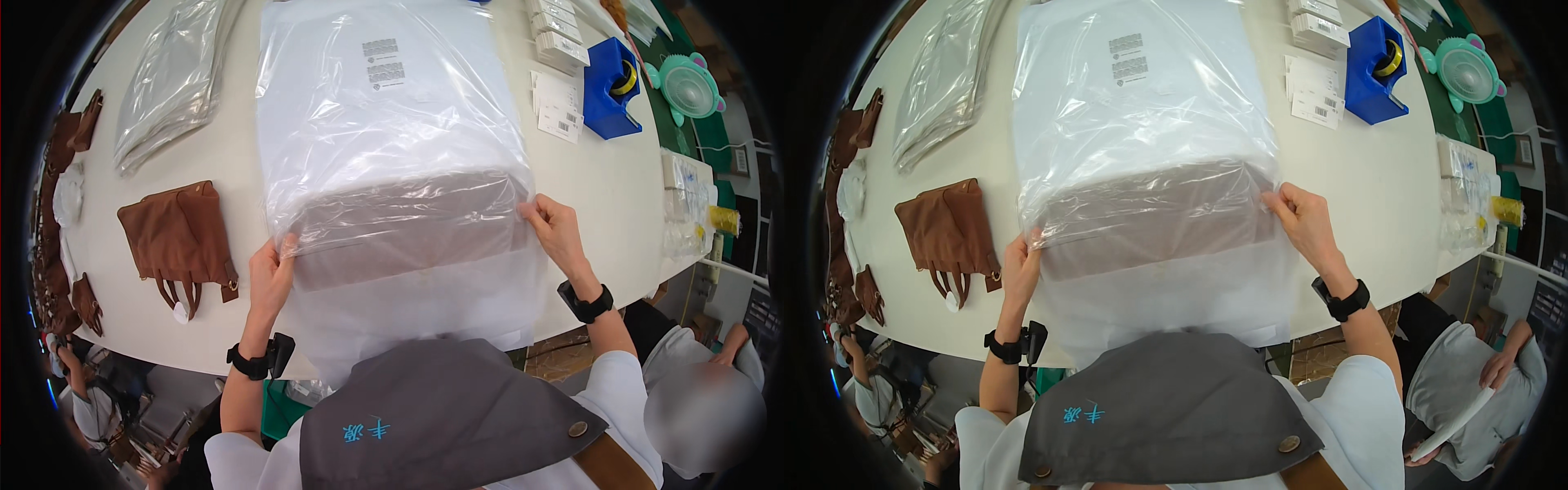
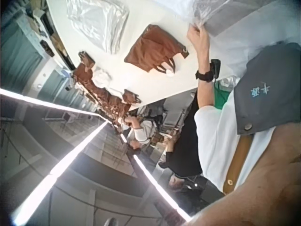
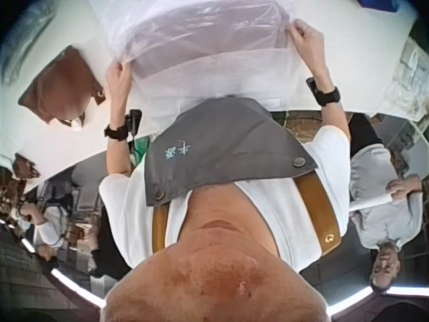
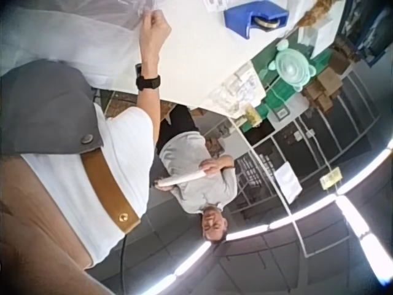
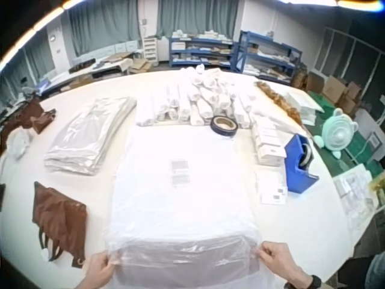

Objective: The person wraps a brown handbag in white tissue paper and places it inside a clear plastic bag. They repeat this process for a second handbag, placing the wrapped items into a green bin. The workspace is a white table with stacks of packaging materials.

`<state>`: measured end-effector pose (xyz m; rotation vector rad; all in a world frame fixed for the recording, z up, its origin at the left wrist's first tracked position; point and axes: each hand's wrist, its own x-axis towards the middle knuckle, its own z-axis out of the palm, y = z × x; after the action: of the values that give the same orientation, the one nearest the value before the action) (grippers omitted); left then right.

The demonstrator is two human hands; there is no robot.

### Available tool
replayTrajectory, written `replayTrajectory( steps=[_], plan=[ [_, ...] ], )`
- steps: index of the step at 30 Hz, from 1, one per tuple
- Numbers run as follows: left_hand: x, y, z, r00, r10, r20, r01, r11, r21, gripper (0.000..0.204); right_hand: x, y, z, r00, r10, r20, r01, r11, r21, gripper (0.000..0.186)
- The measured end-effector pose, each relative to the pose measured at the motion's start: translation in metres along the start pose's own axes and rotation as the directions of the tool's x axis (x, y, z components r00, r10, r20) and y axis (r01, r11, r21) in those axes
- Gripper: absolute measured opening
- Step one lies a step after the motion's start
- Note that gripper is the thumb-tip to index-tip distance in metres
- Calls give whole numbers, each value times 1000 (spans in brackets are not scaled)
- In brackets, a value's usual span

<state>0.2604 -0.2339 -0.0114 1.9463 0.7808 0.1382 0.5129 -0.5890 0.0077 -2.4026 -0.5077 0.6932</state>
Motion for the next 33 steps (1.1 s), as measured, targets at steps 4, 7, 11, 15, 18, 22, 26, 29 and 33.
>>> replayTrajectory(
  steps=[4, 7, 11, 15, 18, 22, 26, 29, 33],
  plan=[
    [-11, 6, -8, 984, -69, 165, 58, 996, 70, 45, -10, 14, 12, 994, -7, -107, 24, 986, 162, 20],
    [-21, 18, -23, 943, 81, 323, -80, 997, -17, 51, -21, 15, -3, 999, -30, 32, 22, 975, 220, 18],
    [-29, 1, -30, 893, 127, 431, -161, 986, 43, 48, -43, 14, -6, 990, -20, 138, -22, 956, 293, 14],
    [-38, -13, -27, 917, 6, 399, 6, 1000, -29, 33, -53, 28, 5, 996, -9, 90, -20, 949, 314, 18],
    [-50, -24, -19, 940, -59, 336, 93, 992, -86, 29, -61, 36, 22, 996, -50, -75, 65, 975, 214, 17],
    [-59, -38, -20, 928, -124, 352, 181, 974, -133, 37, -69, 34, 28, 995, 77, -57, -64, 976, 208, 20],
    [-65, -29, -30, 939, -83, 335, 188, 937, -295, 44, -73, 20, 11, 994, 76, 81, -102, 910, 403, 27],
    [-73, -30, -20, 958, 68, 280, -52, 997, -63, 49, -80, 13, 15, 999, -34, 21, 25, 942, 334, 30],
    [-77, -25, -5, 987, 70, 141, -63, 997, -55, 47, -88, 26, 32, 992, -21, -123, 49, 971, 233, 33]
  ],
)
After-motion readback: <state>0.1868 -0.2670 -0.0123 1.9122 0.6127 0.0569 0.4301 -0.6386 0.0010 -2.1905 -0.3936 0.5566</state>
